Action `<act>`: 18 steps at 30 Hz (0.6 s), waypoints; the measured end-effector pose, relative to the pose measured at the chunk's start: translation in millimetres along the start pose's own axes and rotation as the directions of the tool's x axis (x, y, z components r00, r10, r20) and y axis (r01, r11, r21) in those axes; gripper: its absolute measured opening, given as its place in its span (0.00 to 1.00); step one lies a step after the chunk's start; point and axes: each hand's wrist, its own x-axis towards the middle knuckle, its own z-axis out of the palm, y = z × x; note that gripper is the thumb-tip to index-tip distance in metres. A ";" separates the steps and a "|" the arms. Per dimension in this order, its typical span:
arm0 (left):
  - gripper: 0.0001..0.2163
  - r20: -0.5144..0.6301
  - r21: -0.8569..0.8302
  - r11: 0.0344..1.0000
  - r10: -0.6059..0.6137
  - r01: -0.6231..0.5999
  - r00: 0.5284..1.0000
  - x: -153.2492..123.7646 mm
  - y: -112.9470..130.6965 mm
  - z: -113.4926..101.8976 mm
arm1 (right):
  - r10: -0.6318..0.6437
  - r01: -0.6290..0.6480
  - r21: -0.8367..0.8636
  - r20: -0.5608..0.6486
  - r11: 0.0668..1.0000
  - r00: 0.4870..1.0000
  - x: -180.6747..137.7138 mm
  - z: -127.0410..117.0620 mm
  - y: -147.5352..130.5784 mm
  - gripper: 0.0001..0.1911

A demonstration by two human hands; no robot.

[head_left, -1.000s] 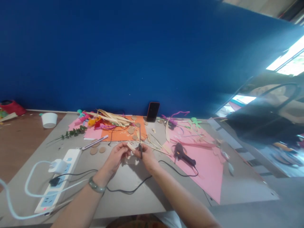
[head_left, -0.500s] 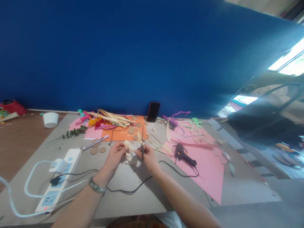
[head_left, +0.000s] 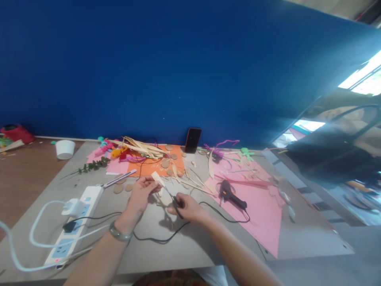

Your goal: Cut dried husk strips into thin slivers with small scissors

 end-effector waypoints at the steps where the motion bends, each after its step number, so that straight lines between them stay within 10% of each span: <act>1: 0.17 0.004 0.004 1.000 0.003 -0.003 1.000 -0.1 -0.4 0.3 | 0.006 -0.006 0.030 0.017 1.000 1.000 0.1 0.9 -1.8 0.23; 18: 0.17 0.019 0.069 0.997 -0.029 0.028 0.999 0.6 -0.2 0.2 | 0.007 -0.070 0.377 0.166 0.924 0.986 4.6 12.4 3.6 0.27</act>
